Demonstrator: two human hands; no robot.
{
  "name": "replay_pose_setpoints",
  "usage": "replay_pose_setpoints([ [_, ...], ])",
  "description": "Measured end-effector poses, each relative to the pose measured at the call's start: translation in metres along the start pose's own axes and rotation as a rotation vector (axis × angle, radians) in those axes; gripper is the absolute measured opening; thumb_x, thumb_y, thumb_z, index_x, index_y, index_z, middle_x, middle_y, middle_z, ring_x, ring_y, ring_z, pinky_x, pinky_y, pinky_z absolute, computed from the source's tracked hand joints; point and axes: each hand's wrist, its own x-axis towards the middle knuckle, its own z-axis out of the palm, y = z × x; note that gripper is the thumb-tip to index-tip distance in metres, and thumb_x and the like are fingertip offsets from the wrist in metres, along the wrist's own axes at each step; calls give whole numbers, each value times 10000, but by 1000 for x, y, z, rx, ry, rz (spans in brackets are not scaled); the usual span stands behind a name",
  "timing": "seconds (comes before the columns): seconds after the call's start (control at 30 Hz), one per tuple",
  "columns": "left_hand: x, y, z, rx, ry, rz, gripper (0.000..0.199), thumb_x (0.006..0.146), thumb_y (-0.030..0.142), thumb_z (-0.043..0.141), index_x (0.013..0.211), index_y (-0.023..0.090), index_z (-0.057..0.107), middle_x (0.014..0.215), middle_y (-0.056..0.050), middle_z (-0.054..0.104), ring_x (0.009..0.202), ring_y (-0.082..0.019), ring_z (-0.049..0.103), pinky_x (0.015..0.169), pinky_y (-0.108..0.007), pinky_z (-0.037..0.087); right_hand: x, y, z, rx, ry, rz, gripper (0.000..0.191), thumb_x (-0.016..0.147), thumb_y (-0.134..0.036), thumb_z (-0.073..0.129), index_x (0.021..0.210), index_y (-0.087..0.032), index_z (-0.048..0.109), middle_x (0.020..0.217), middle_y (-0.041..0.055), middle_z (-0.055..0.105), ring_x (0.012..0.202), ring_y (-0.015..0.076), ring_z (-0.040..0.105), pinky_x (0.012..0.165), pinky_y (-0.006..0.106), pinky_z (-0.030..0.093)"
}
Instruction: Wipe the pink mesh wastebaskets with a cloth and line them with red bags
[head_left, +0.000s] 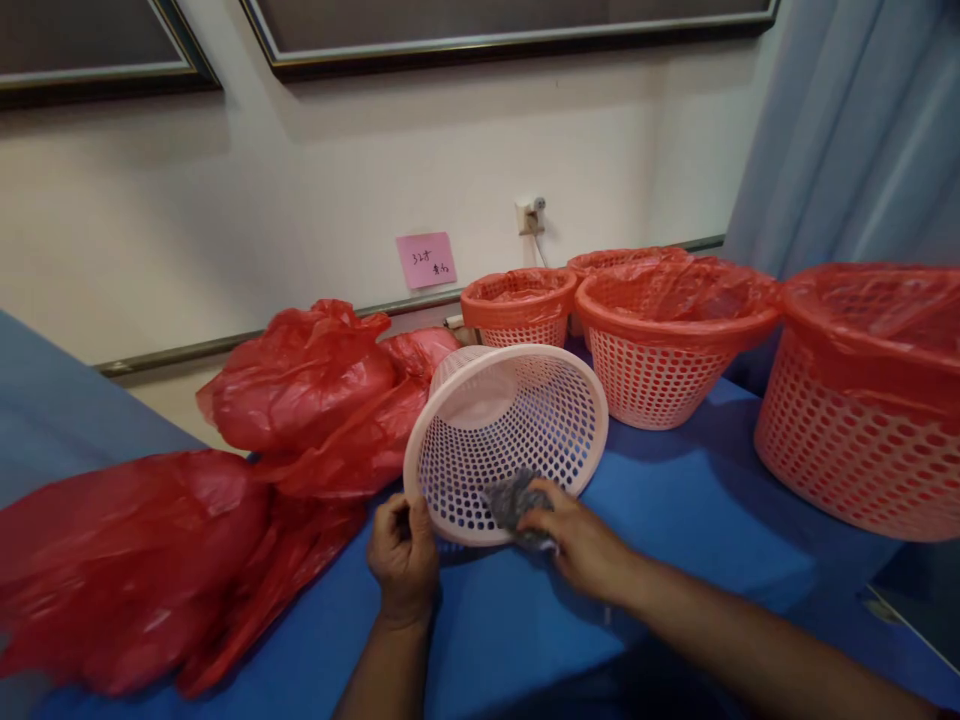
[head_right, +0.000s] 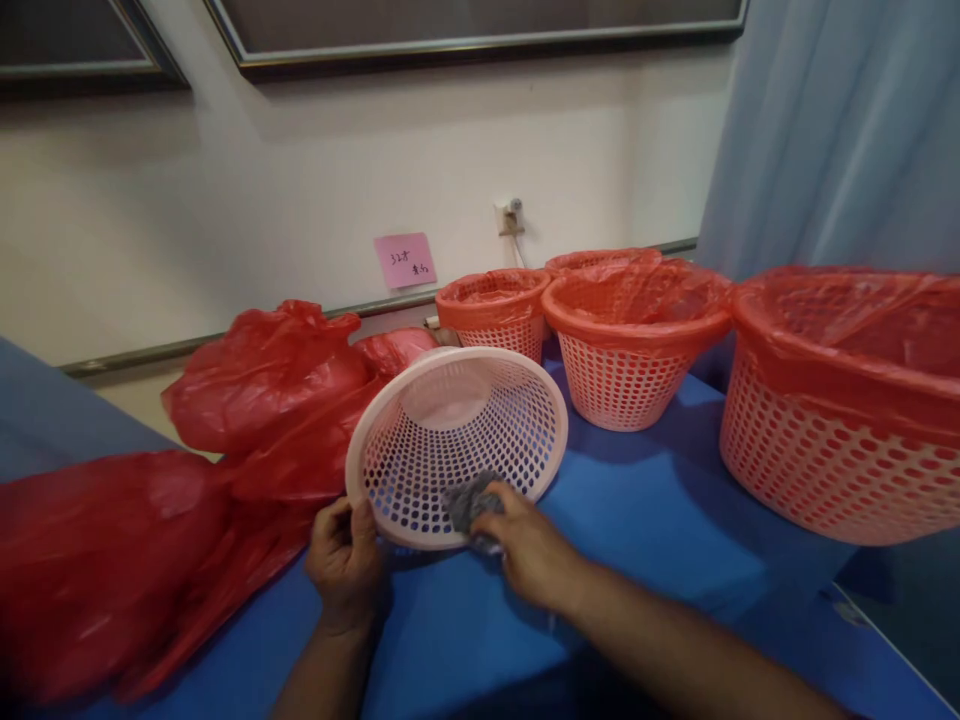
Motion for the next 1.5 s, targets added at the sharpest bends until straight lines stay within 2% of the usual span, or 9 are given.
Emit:
replay_pose_setpoints([
  [0.17,-2,5,0,-41,-124,-69,270,928,450,623,907,183,650,790,-4,693,687,-142,642,668,-246,528,10,35,-30,-286,216,231,592,716,58,466,1135,-257,740,1531,80,446,1285,313,537,1110,524,434],
  [0.33,-4,11,14,6,-931,-173,302,912,466,602,870,180,686,796,-35,720,719,-184,662,669,-274,526,6,43,-3,-101,195,150,717,625,84,486,1213,-271,692,1534,78,376,1397,255,457,1160,430,409],
  [0.43,-9,11,23,48,-1114,-152,251,870,413,658,944,186,736,871,-52,753,794,-214,688,754,-310,548,11,40,7,102,197,136,710,615,63,491,1195,-293,694,1486,56,416,1415,218,439,1192,421,367],
  [0.7,-7,13,17,-49,-777,-61,303,954,427,562,959,191,751,883,-58,767,790,-199,693,770,-297,552,19,38,0,210,102,82,639,599,43,512,1097,-291,733,1409,32,528,1369,208,498,1167,393,389],
  [0.93,-6,17,9,-20,-445,43,326,958,357,590,683,182,591,675,10,616,602,-119,545,602,-222,452,12,60,-45,-183,451,233,589,691,46,483,1143,-239,732,1551,72,404,1386,343,450,1181,526,352],
  [1.2,-1,19,5,-61,-249,28,313,967,340,582,694,187,586,616,52,536,529,-92,481,536,-193,414,5,26,6,218,47,49,639,597,32,529,1089,-309,754,1412,10,549,1332,220,548,1147,399,430],
  [1.3,2,15,-1,-50,-117,1,294,947,365,617,711,189,608,608,55,529,530,-95,484,537,-195,416,5,33,3,244,148,92,609,607,20,530,1071,-306,752,1389,17,551,1323,223,551,1147,418,429],
  [1.4,3,13,-3,-46,-141,-36,319,945,403,606,706,191,609,602,45,552,533,-109,510,548,-211,435,7,49,-11,69,477,221,579,665,-7,521,1128,-283,731,1442,55,464,1331,243,526,1165,460,410],
  [1.5,1,14,1,-49,-443,-86,348,973,440,520,757,193,636,615,21,606,555,-137,559,561,-234,462,8,57,-11,49,536,301,556,680,-17,526,1124,-283,729,1437,61,439,1284,245,557,1136,453,448],
])
